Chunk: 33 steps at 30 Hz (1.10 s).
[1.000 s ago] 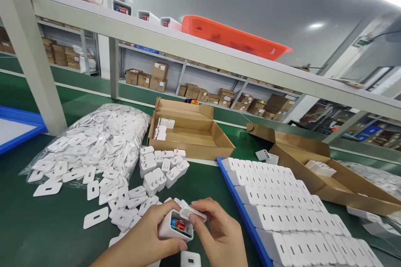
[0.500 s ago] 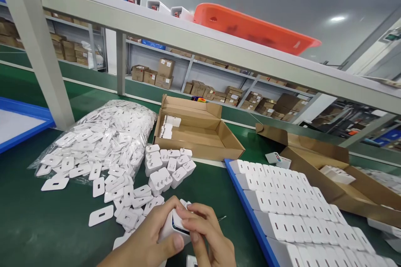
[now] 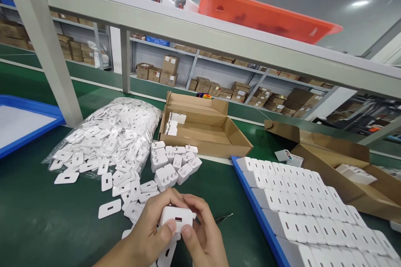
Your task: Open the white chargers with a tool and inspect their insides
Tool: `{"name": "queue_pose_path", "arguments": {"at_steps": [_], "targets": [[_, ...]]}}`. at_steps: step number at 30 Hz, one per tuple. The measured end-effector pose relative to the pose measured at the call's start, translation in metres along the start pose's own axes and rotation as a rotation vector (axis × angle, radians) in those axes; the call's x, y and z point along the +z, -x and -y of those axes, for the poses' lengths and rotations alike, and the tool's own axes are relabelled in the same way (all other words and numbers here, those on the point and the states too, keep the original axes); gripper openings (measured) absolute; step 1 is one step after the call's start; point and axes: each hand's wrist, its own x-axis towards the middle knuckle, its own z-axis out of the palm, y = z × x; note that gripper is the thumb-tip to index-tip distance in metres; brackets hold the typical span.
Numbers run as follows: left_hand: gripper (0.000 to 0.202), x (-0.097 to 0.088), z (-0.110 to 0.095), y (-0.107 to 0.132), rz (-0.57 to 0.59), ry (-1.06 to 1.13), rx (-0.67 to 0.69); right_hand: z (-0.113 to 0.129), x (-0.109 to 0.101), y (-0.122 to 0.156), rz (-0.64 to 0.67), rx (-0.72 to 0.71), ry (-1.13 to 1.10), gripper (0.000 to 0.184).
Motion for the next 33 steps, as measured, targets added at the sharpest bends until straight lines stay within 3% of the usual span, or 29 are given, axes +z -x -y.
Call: {"name": "queue_pose_path", "arguments": {"at_steps": [4, 7, 10, 13, 15, 18, 21, 25, 28, 33], "targets": [[0.035, -0.003, 0.001, 0.001, -0.015, -0.156, 0.124, 0.007, 0.003, -0.005, 0.095, 0.174, -0.225, 0.055], [0.033, -0.006, -0.001, 0.003, 0.010, -0.254, 0.141, 0.012, 0.002, -0.006, 0.170, 0.168, -0.237, 0.049], [0.032, -0.007, -0.002, 0.004, 0.055, -0.279, 0.098, 0.014, 0.001, -0.007, 0.141, 0.109, -0.216, 0.040], [0.032, -0.005, -0.002, 0.002, 0.082, -0.269, 0.000, 0.013, -0.002, -0.007, 0.036, 0.048, -0.175, 0.037], [0.033, -0.004, 0.000, 0.000, 0.085, -0.199, -0.134, 0.011, -0.007, -0.008, -0.009, 0.036, -0.127, 0.034], [0.042, -0.003, 0.003, -0.004, 0.095, 0.084, -0.342, 0.007, -0.016, -0.008, -0.036, 0.023, -0.062, 0.030], [0.054, -0.004, 0.004, -0.007, 0.072, 0.268, -0.431, 0.003, -0.023, -0.008, -0.014, -0.031, -0.019, 0.027], [0.045, -0.006, 0.002, -0.008, 0.031, 0.241, -0.404, -0.001, -0.026, -0.011, 0.044, -0.061, 0.054, 0.028], [0.042, -0.005, 0.000, -0.006, -0.018, 0.258, -0.353, -0.002, -0.024, -0.013, -0.009, -0.038, 0.103, 0.037], [0.041, -0.002, -0.003, -0.003, -0.007, 0.212, -0.292, 0.000, -0.016, -0.010, -0.059, -0.008, -0.053, 0.041]]}}
